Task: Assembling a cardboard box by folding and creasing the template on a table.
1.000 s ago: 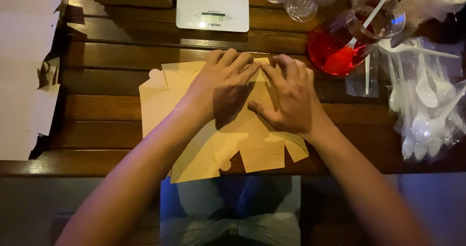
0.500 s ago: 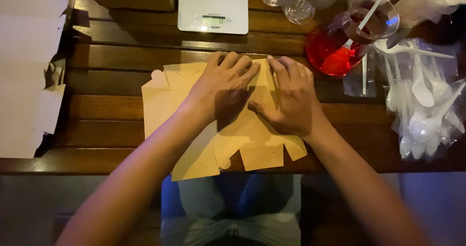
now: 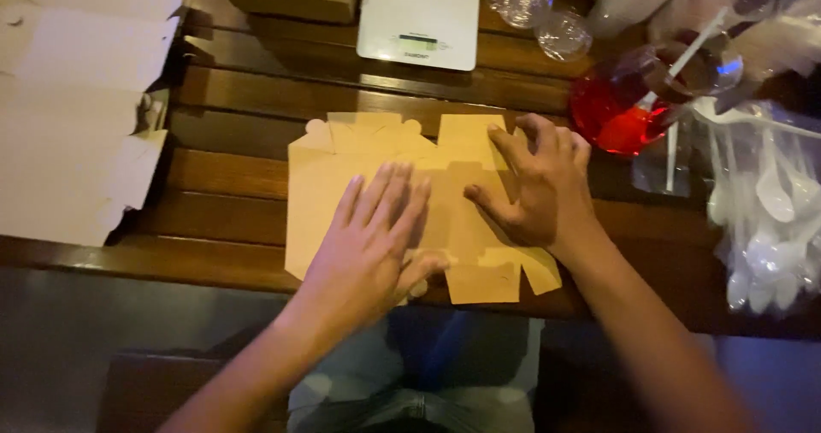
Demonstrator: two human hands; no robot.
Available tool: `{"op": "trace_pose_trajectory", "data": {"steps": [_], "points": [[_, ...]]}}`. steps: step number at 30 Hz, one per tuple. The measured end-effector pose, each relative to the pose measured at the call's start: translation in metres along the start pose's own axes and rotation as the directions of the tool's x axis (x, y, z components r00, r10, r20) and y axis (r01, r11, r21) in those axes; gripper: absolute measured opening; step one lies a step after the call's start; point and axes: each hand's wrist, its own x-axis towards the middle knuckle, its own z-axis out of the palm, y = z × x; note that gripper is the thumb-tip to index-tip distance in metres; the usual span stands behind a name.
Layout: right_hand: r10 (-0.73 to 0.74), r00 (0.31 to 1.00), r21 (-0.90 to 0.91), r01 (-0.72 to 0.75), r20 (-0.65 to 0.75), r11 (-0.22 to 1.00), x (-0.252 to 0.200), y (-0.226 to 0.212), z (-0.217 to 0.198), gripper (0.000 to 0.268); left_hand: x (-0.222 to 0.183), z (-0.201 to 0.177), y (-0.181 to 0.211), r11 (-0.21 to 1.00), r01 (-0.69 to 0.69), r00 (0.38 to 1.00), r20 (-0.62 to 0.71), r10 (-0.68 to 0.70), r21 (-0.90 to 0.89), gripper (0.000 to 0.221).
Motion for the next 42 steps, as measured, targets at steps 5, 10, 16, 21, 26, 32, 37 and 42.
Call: {"op": "trace_pose_trajectory", "data": {"steps": [5, 10, 16, 21, 26, 32, 37, 42], "points": [[-0.004, 1.0, 0.0, 0.004, 0.03, 1.0, 0.002, -0.001, 0.0, 0.082, -0.034, 0.006, -0.013, 0.987, 0.157, 0.988, 0.001, -0.157, 0.024, 0.093], [0.036, 0.997, -0.001, -0.036, 0.068, 0.999, 0.002, -0.005, -0.004, 0.082, -0.026, -0.012, -0.028, 0.962, 0.18, 0.956, 0.269, -0.121, -0.207, 0.077], [0.023, 0.998, 0.005, -0.023, 0.063, 1.0, 0.0, -0.001, -0.001, 0.083, -0.025, -0.003, -0.065, 0.971, 0.235, 0.969, -0.085, -0.231, 0.051, 0.068], [0.051, 0.996, 0.064, -0.055, 0.07, 0.996, -0.002, -0.005, -0.007, 0.084, -0.026, 0.003, -0.067, 0.968, 0.239, 0.97, -0.074, -0.233, 0.075, 0.071], [0.084, 0.996, 0.288, -0.088, 0.026, 0.954, -0.004, 0.003, -0.012, 0.084, -0.024, -0.009, -0.067, 0.973, 0.229, 0.972, -0.064, -0.227, 0.039, 0.067], [-0.282, 0.951, 0.339, 0.225, 0.13, 0.914, -0.004, 0.001, -0.012, 0.09, -0.04, -0.006, -0.037, 0.982, 0.187, 0.977, 0.113, -0.183, -0.029, 0.082], [-0.252, 0.931, 0.23, 0.193, 0.265, 0.954, -0.001, -0.005, -0.015, 0.086, -0.043, 0.001, -0.05, 0.993, 0.111, 0.992, 0.058, -0.108, -0.048, 0.083], [-0.223, 0.939, 0.212, 0.169, 0.262, 0.963, -0.002, -0.006, -0.012, 0.085, -0.05, -0.003, -0.035, 0.966, 0.12, 0.993, -0.005, -0.122, 0.228, 0.089]]}}
